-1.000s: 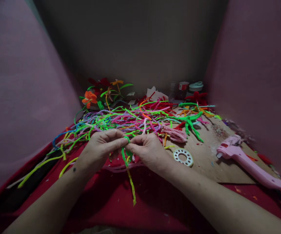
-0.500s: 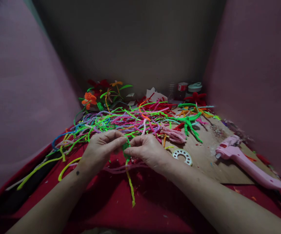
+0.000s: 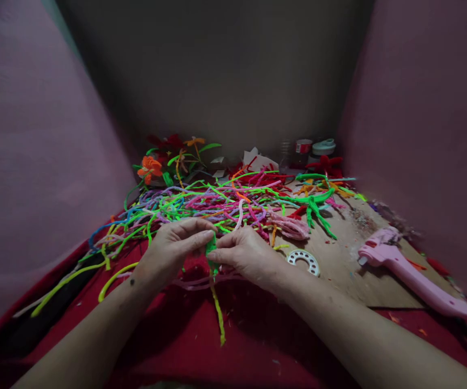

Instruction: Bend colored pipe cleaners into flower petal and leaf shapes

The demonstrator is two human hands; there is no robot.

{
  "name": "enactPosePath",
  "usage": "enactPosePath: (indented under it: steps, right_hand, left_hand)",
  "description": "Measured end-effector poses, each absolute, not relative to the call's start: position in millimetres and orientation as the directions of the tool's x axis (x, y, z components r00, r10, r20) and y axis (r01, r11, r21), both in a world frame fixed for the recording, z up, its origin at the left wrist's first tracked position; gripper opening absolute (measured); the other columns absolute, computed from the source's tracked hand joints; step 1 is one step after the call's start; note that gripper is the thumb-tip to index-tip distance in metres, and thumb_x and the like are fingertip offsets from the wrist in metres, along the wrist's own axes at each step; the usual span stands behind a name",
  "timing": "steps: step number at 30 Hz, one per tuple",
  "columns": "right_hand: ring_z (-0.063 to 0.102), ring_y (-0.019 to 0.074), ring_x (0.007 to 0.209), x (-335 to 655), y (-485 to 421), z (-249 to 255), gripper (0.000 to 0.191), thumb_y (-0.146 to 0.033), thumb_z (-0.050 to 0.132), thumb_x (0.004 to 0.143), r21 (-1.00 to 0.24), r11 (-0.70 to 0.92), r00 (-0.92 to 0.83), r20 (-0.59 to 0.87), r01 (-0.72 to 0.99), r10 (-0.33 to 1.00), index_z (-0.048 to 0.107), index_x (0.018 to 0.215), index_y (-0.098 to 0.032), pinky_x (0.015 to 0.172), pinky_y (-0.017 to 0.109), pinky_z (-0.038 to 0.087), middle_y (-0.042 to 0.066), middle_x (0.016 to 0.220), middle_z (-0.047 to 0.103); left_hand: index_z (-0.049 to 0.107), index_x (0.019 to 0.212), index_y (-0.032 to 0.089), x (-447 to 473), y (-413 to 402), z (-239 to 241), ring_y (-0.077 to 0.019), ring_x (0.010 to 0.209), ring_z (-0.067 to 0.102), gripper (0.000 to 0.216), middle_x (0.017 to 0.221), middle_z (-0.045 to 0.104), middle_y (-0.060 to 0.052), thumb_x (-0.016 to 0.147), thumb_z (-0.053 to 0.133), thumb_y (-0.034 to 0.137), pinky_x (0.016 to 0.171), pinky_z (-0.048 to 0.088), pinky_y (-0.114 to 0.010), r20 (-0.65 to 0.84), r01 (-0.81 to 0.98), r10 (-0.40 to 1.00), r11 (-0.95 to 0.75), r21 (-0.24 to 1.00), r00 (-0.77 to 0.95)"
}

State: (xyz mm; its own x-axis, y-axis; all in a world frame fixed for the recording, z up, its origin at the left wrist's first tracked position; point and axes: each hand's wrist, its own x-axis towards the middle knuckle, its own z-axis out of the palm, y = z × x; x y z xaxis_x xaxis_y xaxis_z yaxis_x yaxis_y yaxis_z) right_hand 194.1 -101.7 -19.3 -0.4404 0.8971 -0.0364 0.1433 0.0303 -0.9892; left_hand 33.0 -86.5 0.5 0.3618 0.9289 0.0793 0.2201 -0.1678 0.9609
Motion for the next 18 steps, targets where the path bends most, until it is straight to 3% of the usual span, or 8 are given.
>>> enactPosePath:
  steps: [4,9,14,18]
  right_hand:
    - [0.027,0.0063,0.046,196,-100,-19,0.024,-0.025,0.058,0.069,-0.992,0.012,-0.484,-0.049,0.123,0.874,0.049,0.049,-0.015,0.047,0.025,0.021,-0.006,0.047,0.036]
    - [0.037,0.0078,0.048,197,-98,-20,0.022,-0.026,0.062,0.067,-0.998,-0.051,-0.508,-0.061,0.034,0.859,0.055,0.050,-0.014,0.051,0.025,0.027,-0.003,0.048,0.046]
    - [0.043,0.0089,0.051,197,-94,-25,0.016,-0.026,0.067,0.064,-0.983,-0.058,-0.375,0.012,-0.176,0.927,0.060,0.057,-0.013,0.055,0.026,0.033,-0.002,0.052,0.051]
    - [0.046,0.0090,0.053,195,-91,-28,0.012,-0.025,0.068,0.064,-0.950,-0.023,-0.267,0.064,-0.311,0.962,0.061,0.063,-0.014,0.056,0.025,0.035,-0.002,0.057,0.053]
  left_hand:
    - [0.059,0.075,0.013,31,-86,-1,-0.0060,0.052,0.043,0.011,0.058,0.051,0.004,0.078,0.054,0.023,0.050,0.035,-0.018,0.101,0.282,0.916,-0.223,0.933,0.389]
    - [0.056,0.071,0.014,33,-89,-4,-0.0068,0.056,0.042,0.013,0.061,0.049,0.003,0.079,0.053,0.024,0.053,0.034,-0.018,0.220,0.397,0.907,-0.362,0.843,0.360]
    - [0.056,0.079,0.014,34,-87,-1,-0.0064,0.055,0.045,0.013,0.063,0.053,0.004,0.078,0.056,0.027,0.053,0.037,-0.019,0.076,0.215,0.914,-0.174,0.961,0.398]
    - [0.057,0.076,0.012,35,-87,2,-0.0055,0.051,0.048,0.011,0.062,0.055,0.004,0.072,0.061,0.021,0.052,0.038,-0.018,-0.024,0.172,0.883,-0.064,0.983,0.469]
